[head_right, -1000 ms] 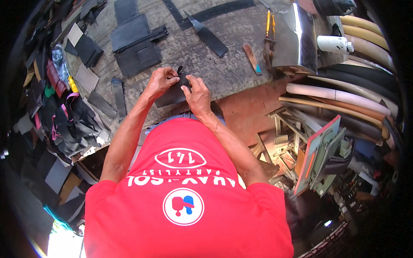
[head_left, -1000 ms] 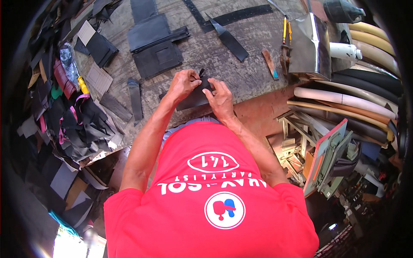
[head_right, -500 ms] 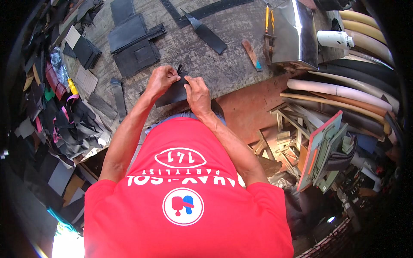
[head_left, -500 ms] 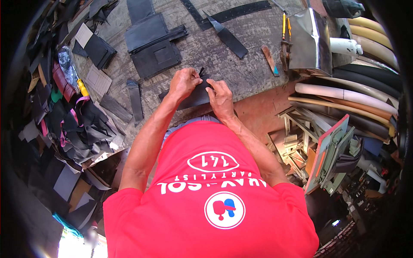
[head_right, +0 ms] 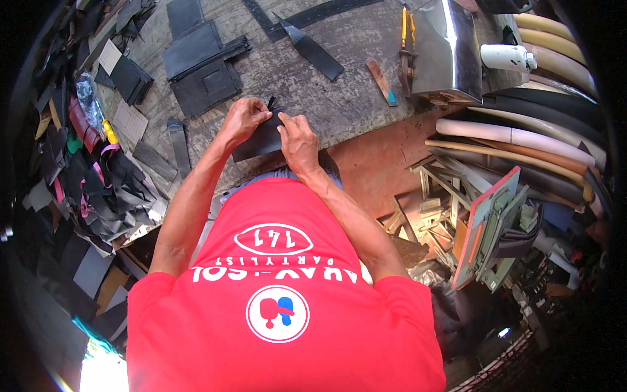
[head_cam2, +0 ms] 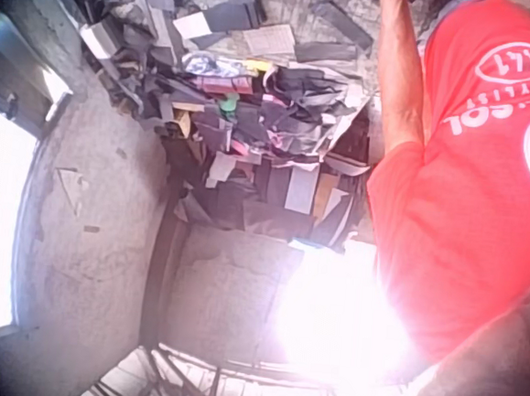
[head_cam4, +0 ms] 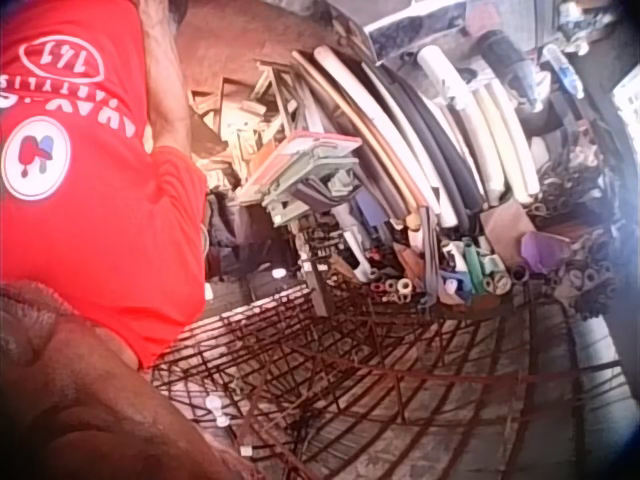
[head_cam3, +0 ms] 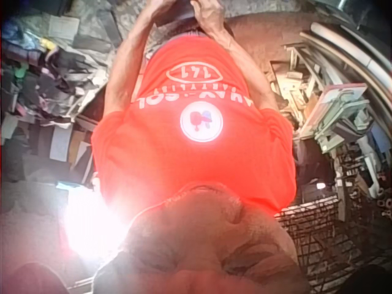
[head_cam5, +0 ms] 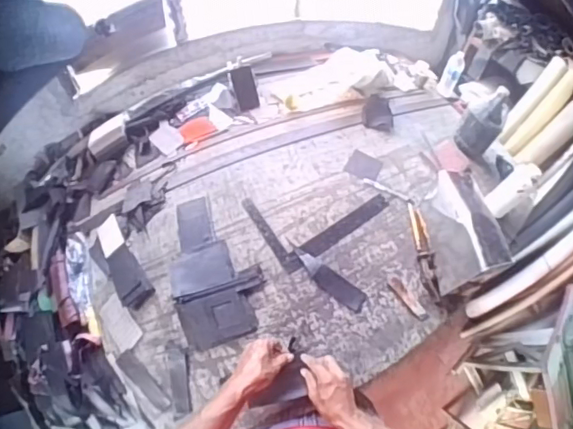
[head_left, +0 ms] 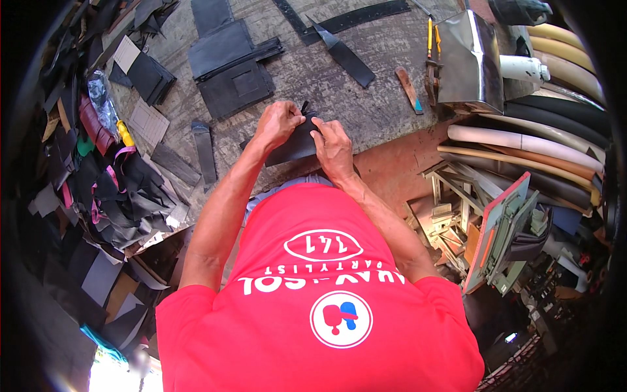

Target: Assemble and align multiple leather pieces for a wallet.

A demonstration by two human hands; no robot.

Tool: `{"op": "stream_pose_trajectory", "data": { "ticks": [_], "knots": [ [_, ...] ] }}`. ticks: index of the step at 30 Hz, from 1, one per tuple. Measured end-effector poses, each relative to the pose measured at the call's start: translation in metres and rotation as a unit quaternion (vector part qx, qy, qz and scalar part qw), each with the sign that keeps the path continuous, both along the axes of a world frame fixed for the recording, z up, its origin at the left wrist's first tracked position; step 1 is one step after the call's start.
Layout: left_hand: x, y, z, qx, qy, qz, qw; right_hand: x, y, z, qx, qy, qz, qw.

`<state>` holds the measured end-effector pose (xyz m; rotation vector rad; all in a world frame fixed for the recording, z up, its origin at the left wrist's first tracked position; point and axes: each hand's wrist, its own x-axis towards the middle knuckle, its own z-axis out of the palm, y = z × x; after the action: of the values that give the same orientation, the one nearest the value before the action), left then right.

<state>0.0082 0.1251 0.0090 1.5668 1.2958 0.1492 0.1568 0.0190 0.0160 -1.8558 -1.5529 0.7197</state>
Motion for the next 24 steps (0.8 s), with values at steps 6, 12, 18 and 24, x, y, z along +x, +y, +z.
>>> {"op": "stream_pose_trajectory", "data": {
  "ticks": [6,12,18,24],
  "knots": [
    [0.005,-0.006,-0.006,0.027,0.039,0.004,0.999,0.000,0.000,-0.004,0.012,0.004,-0.003,1.000],
    [0.005,-0.005,-0.005,0.023,0.038,0.001,0.999,0.002,0.001,-0.005,0.014,0.012,-0.005,1.000],
    [0.005,-0.008,-0.005,0.033,0.046,0.006,0.998,0.001,0.001,-0.005,-0.001,0.000,0.009,1.000],
    [0.012,-0.017,-0.005,0.062,0.081,0.032,0.994,-0.003,0.005,0.000,-0.077,-0.144,0.085,0.983]
  ]
}}
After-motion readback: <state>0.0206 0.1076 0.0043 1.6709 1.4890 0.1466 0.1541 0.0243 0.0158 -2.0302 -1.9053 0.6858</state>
